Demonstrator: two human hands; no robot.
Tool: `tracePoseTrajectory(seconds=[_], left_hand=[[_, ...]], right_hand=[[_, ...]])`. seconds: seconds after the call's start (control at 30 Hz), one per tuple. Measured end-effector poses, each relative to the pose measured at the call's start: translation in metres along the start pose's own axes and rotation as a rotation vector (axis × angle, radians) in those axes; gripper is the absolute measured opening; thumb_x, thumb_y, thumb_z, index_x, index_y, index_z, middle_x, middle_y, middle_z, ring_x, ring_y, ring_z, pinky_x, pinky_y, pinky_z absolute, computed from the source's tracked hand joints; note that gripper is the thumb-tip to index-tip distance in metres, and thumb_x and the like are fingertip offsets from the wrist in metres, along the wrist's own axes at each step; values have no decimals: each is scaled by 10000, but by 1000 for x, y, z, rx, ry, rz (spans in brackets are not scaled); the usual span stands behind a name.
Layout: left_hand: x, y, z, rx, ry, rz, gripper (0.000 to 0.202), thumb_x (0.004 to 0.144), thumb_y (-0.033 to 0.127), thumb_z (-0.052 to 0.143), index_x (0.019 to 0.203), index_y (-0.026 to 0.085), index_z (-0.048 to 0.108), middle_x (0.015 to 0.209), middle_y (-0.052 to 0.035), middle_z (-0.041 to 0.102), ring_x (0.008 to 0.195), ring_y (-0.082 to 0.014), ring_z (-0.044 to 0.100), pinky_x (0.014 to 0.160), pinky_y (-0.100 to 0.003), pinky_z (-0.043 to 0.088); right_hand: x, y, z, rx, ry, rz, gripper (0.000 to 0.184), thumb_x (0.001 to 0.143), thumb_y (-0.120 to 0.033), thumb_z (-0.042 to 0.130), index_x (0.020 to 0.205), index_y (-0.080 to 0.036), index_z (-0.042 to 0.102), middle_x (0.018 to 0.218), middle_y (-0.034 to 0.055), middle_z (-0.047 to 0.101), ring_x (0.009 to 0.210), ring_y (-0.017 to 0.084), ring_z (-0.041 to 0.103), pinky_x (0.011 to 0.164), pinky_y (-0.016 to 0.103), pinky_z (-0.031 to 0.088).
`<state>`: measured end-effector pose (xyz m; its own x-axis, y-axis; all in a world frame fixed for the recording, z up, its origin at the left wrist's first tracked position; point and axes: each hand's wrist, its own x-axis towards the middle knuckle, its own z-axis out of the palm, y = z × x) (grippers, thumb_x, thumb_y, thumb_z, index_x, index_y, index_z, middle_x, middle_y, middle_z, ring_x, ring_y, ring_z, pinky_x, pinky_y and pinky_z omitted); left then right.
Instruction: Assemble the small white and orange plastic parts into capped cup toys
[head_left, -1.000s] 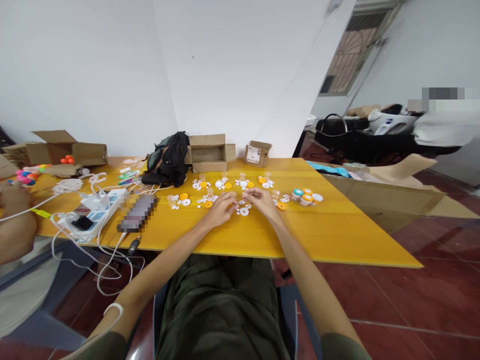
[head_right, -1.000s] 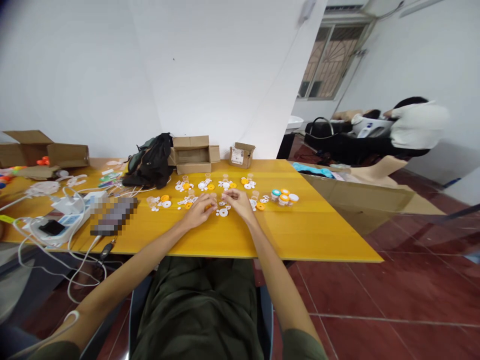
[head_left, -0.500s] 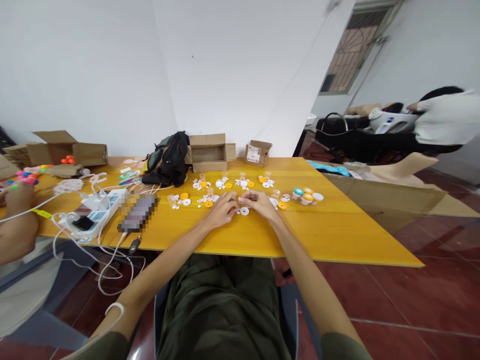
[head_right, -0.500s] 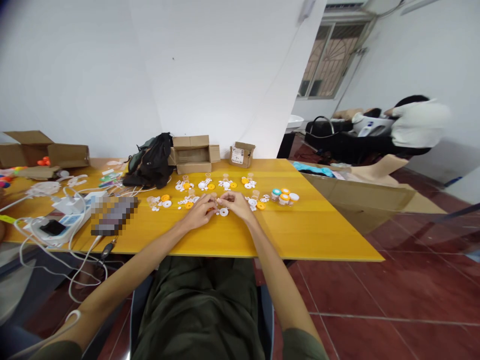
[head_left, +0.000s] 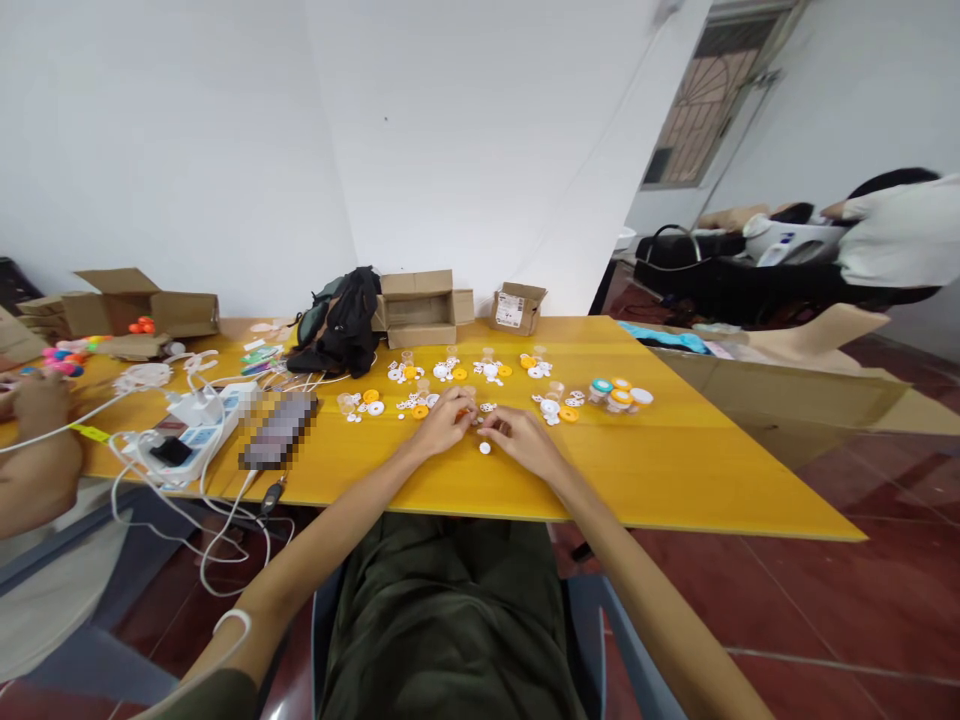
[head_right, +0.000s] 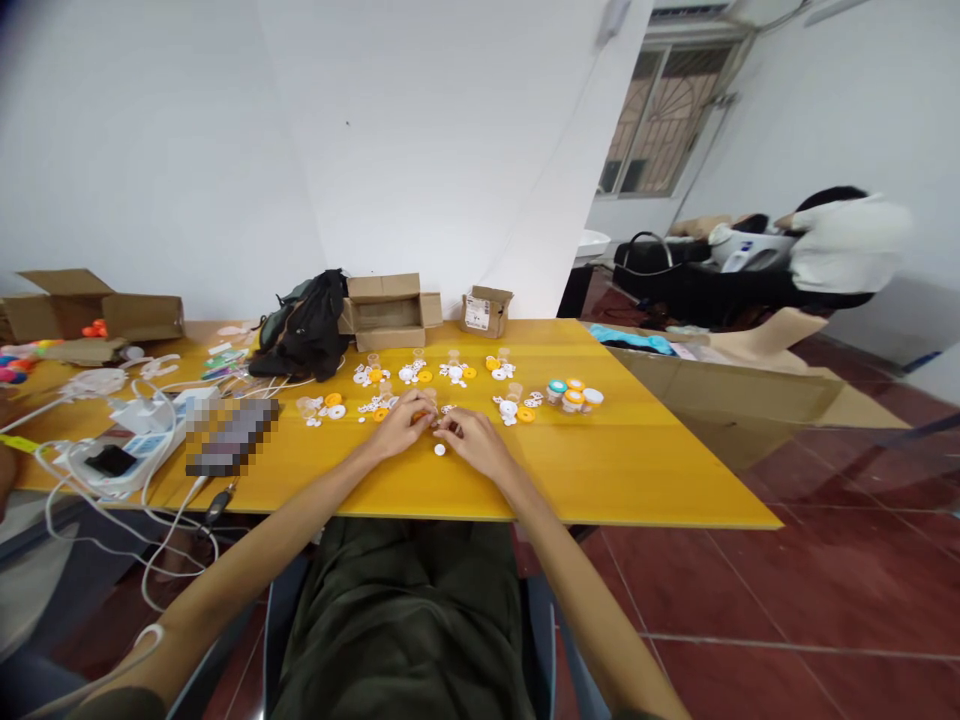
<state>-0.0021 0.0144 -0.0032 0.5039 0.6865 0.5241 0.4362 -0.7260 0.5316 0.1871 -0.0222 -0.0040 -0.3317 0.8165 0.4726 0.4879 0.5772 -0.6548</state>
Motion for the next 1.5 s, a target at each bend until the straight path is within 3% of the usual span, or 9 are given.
tracePoseTrajectory(seconds=[0.17, 0.27, 0.4, 0.57, 0.7, 0.9, 1.1, 1.23, 1.5], left_hand=[[-5, 5, -2, 61, 11, 37, 194, 992, 164, 475, 955, 226, 655, 1037, -63, 627, 1051, -221, 595, 963, -368, 489], [-9, 8, -5, 107, 32, 35, 247, 1019, 175, 410, 1055, 236, 647, 1075, -69, 633, 1063, -223, 590, 971, -369, 484], [-12, 9, -8, 158, 50, 2, 303, 1014, 144, 376, 1130, 244, 637, 1122, -68, 635, 1086, -227, 585, 993, -378, 477], [-12, 8, -7, 166, 46, -8, 293, 1009, 160, 398, 1108, 249, 659, 1111, -65, 641, 1077, -234, 590, 987, -387, 488], [-11, 7, -8, 133, 81, -59, 293, 1026, 183, 382, 1085, 245, 662, 1120, -60, 634, 1097, -224, 591, 1009, -382, 482], [-10, 3, -10, 87, 111, -132, 254, 1020, 179, 404, 1045, 232, 652, 1085, -53, 637, 1057, -209, 609, 990, -368, 492], [-11, 3, -8, 104, 74, -122, 251, 958, 115, 464, 1049, 238, 662, 1094, -49, 625, 1044, -209, 620, 962, -360, 512], [-12, 5, -6, 155, 26, -31, 201, 939, 139, 531, 1031, 236, 681, 1088, -58, 624, 1047, -226, 612, 964, -380, 510], [-15, 4, -2, 236, -3, 24, 140, 921, 137, 556, 886, 229, 656, 1015, -61, 622, 999, -234, 599, 929, -400, 514]], right_hand=[[-5, -11, -2, -237, 100, -100, 169, 956, -251, 565, 839, -249, 688, 880, 61, 745, 852, 239, 693, 792, 364, 552], [-22, -25, -1, -281, 134, -141, 243, 1010, -283, 472, 1015, -257, 713, 1016, 83, 759, 970, 259, 699, 886, 410, 553], [-60, -40, 16, -469, -108, -255, 459, 990, -408, 524, 1429, -279, 569, 1436, 115, 628, 1282, 305, 599, 1061, 478, 485], [-74, -40, 35, -598, -191, -246, 536, 1053, -379, 366, 1565, -227, 406, 1534, 103, 536, 1426, 266, 492, 1175, 461, 400], [-58, -32, 32, -593, -244, -237, 578, 1060, -461, 318, 1585, -224, 363, 1596, 107, 452, 1506, 260, 371, 1211, 480, 348], [-27, -14, 25, -604, -263, -189, 513, 1050, -479, 344, 1493, -277, 504, 1653, 116, 359, 1548, 301, 270, 1226, 586, 270], [-12, 6, 5, -574, -144, -183, 409, 1007, -436, 485, 1392, -337, 579, 1553, 124, 474, 1477, 335, 379, 1177, 637, 335], [-17, 12, -7, -526, -135, -121, 417, 983, -478, 526, 1366, -321, 574, 1467, 137, 538, 1376, 334, 498, 1114, 586, 436], [-14, 28, -6, -443, -113, -53, 420, 988, -498, 500, 1347, -290, 566, 1446, 136, 570, 1342, 323, 548, 1104, 544, 463]])
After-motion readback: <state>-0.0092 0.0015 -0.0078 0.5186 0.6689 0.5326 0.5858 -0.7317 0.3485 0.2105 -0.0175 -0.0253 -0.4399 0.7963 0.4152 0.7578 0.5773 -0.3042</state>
